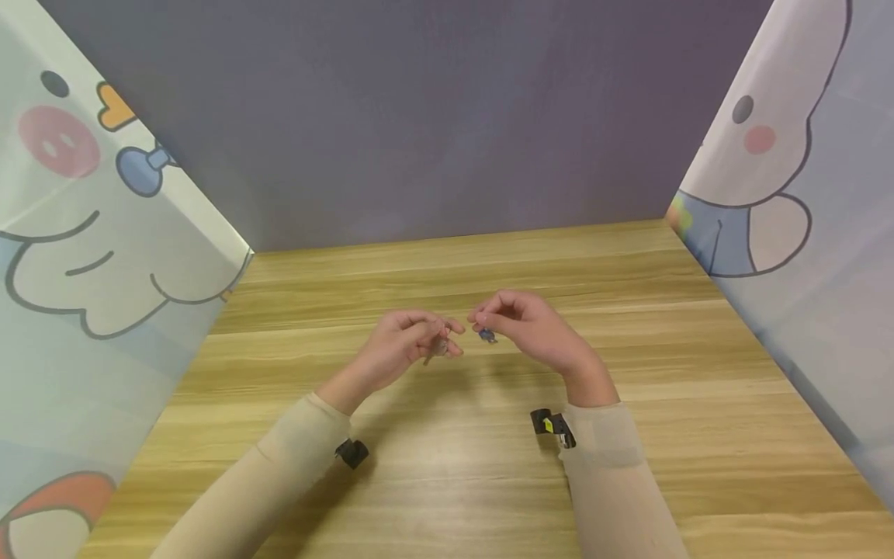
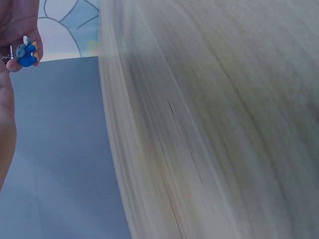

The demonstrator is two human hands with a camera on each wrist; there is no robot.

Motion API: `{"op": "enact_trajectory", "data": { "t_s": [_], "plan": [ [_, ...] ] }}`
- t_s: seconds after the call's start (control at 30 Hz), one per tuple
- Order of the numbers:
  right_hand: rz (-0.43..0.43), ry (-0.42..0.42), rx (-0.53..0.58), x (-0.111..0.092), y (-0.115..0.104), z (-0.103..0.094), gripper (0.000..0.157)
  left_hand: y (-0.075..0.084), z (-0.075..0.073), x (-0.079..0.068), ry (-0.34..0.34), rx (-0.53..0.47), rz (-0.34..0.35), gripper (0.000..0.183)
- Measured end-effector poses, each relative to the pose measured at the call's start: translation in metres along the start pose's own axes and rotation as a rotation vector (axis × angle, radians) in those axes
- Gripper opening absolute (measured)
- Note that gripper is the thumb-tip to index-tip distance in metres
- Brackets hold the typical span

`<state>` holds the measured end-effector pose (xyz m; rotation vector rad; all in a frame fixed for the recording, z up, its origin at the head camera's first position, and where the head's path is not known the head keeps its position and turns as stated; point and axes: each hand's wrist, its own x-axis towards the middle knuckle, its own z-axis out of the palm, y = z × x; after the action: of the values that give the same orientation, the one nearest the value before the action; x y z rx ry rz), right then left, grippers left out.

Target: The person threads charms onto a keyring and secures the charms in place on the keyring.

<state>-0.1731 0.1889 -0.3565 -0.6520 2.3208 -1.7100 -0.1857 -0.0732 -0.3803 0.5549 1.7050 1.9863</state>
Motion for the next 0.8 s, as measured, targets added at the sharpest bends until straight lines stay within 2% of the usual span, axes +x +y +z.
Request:
{"op": "enact_trajectory", "data": {
  "t_s": [0.2, 0.33, 0.57, 0.8],
  "plan": [
    [-0.035, -0.003, 0.010, 0.000, -0.001, 0.003, 0.020, -0.001, 0.003, 0.001, -0.008, 0.024, 0.037, 0.027],
    [-0.058, 0.012, -0.010, 0.001, -0.002, 0.008, 0.018, -0.001, 0.003, 0.001, 0.008, -0.031, 0.027, 0.022],
    [-0.050, 0.068, -0.025, 0.001, -0.003, 0.013, 0.013, 0.000, 0.005, 0.001, -0.011, -0.101, 0.031, 0.029],
    [-0.086, 0.067, -0.059, 0.001, -0.004, 0.016, 0.009, 0.001, 0.008, 0.000, -0.024, -0.156, 0.024, 0.027]
  ]
}}
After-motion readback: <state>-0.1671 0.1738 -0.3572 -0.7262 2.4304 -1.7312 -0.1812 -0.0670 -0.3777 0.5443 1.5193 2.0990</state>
